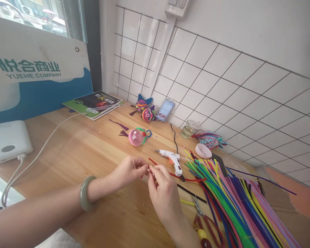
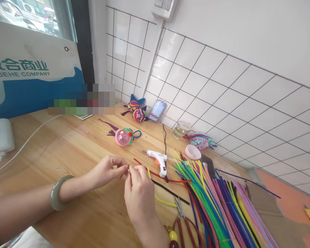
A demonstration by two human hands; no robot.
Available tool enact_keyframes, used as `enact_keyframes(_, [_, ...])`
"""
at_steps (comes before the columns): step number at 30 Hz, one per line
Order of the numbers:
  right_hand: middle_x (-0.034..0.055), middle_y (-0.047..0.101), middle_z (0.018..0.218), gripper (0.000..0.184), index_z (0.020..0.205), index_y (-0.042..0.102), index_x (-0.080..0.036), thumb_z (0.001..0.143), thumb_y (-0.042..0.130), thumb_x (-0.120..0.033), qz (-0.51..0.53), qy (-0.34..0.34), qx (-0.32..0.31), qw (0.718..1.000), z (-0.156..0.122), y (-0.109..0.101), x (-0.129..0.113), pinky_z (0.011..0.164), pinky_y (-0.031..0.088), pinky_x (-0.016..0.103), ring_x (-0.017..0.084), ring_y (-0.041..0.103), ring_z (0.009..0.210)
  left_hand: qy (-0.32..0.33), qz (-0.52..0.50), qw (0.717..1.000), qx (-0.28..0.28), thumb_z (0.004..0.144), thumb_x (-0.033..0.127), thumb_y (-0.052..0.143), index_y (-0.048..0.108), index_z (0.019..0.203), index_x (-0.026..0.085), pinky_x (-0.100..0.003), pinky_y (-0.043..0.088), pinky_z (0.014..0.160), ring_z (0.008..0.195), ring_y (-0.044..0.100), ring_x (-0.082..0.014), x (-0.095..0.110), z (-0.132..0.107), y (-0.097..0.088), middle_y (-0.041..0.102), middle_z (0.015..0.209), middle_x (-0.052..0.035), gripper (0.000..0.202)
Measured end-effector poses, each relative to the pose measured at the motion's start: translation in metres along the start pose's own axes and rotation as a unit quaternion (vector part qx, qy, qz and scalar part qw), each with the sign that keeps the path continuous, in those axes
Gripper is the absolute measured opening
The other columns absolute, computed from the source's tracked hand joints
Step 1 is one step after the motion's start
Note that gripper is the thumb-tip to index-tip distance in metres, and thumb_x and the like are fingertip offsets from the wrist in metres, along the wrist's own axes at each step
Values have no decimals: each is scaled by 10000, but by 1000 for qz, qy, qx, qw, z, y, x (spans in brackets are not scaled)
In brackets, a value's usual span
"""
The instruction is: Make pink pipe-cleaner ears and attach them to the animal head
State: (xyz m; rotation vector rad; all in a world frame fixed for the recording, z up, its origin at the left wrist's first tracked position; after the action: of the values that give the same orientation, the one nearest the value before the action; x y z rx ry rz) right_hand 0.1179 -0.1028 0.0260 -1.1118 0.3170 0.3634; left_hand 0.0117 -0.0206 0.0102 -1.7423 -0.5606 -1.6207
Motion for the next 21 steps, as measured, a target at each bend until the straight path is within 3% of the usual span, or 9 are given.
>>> enact_keyframes(8, [92,556,834,350,1111,550,-138,808,381,-90,65,1,-5,998,1,4,2,645,473,273,171,562,750,-8,-61,998,18,737,265,484,588,591,117,-193,389,543,538,503,-102,-4,4,-1,575,556,-1,233])
enact_keyframes(21, [82,570,775,326,1099,574,-132,834,384,-121,31,-25,1,999,1,1,6,644,455,274,164,562,730,1,-137,989,46,744,302,520,576,544,123,-202,394,590,564,510,-97,-5,8,-9,609,591,-13,274])
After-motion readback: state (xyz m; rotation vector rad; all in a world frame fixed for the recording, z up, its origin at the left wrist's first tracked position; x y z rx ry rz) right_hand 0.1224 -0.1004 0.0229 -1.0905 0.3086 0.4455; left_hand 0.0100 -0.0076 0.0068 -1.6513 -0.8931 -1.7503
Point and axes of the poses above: each hand's wrist, its own z-axis towards the middle knuckle, its own y-axis out of the palm, x = y × z, the point moved 2 cm from there along z, towards the middle knuckle
